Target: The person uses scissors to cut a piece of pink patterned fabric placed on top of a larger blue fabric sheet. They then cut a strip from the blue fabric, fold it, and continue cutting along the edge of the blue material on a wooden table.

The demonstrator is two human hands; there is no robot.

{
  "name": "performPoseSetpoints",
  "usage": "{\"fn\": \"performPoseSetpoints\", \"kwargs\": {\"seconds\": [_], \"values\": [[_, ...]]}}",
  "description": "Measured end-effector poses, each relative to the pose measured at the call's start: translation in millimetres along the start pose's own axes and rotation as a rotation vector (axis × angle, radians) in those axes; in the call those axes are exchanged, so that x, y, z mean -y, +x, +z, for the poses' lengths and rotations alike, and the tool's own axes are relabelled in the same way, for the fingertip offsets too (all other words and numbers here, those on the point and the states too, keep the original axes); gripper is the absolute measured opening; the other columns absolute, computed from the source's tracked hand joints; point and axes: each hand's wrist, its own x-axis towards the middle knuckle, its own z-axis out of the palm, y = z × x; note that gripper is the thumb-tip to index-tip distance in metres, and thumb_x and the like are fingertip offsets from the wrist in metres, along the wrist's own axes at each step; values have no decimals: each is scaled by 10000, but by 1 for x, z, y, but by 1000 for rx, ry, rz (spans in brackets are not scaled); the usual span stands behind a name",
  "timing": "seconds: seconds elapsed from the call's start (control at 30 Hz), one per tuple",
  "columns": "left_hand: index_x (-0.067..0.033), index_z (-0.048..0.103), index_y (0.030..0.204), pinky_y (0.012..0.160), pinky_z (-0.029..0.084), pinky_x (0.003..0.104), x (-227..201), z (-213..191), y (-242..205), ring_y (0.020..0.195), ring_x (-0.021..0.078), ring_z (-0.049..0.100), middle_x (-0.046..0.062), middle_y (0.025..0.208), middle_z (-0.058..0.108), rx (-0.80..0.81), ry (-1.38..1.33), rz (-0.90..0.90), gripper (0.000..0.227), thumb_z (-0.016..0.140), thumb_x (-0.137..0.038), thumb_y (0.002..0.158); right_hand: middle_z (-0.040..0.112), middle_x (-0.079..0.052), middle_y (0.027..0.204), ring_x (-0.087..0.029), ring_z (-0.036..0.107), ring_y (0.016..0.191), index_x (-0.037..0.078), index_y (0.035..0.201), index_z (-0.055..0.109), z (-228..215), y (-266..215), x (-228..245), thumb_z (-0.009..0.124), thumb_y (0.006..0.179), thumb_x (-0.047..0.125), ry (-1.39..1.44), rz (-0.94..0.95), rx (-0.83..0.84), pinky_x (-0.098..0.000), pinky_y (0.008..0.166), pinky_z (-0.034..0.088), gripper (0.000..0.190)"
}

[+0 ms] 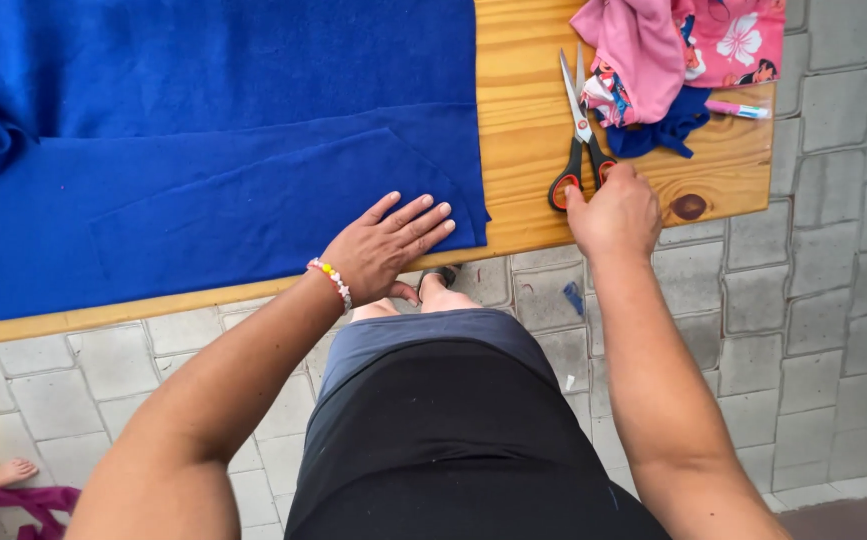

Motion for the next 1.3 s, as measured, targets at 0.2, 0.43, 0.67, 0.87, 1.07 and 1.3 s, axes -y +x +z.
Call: {"fn": "performPoseSetpoints", "kwargs": {"seconds": [0.2,0.43,0.67,0.87,1.07,1.3], "values": [[-283,71,1972,1537,9,527,-7,-13,13,1893,229,56,12,2062,64,57,40,16,1504,516,-1015,735,809,-234,1331,-516,780,1328,121,1336,710,-54,-7,26,876,1028,550,-31,69,205,-644,1130,594,554],[-283,95,1973,1536,10,527,-5,-16,14,1894,223,73,14,2063,81,17,9,60,1466,495,-1010,764,909,-96,1053,-263,868,1016,114,1320,817,-52,-107,-44,944,1001,384,446,42,444,-441,909,655,436],[-273,117,1974,1529,34,564,12,6,15,1891,255,99,44,2061,100,11,-55,129,1342,548,-914,877,875,-79,969,-160,830,886,-14,1258,812,45,-229,-58,1096,788,80,1176,328,884,-282,823,665,556],[-286,83,1975,1534,-10,559,11,5,16,1896,244,47,18,2065,50,42,-92,115,1393,595,-923,847,910,-176,925,-191,879,846,-27,1201,830,56,-257,-19,1105,817,301,1347,311,936,-220,630,610,575],[-261,61,1976,1539,-15,561,13,4,12,1898,229,43,13,2067,45,41,-121,117,1378,591,-892,872,912,-212,972,-223,887,880,-51,1221,832,67,-265,7,1107,800,410,1398,318,901,-252,710,666,682],[-207,46,1973,1550,-24,551,13,2,11,1898,224,31,29,2066,53,44,-136,132,1387,578,-889,889,887,-200,945,-237,892,871,-8,1203,818,70,-263,24,1053,841,573,1359,255,826,-256,671,617,724]]}}
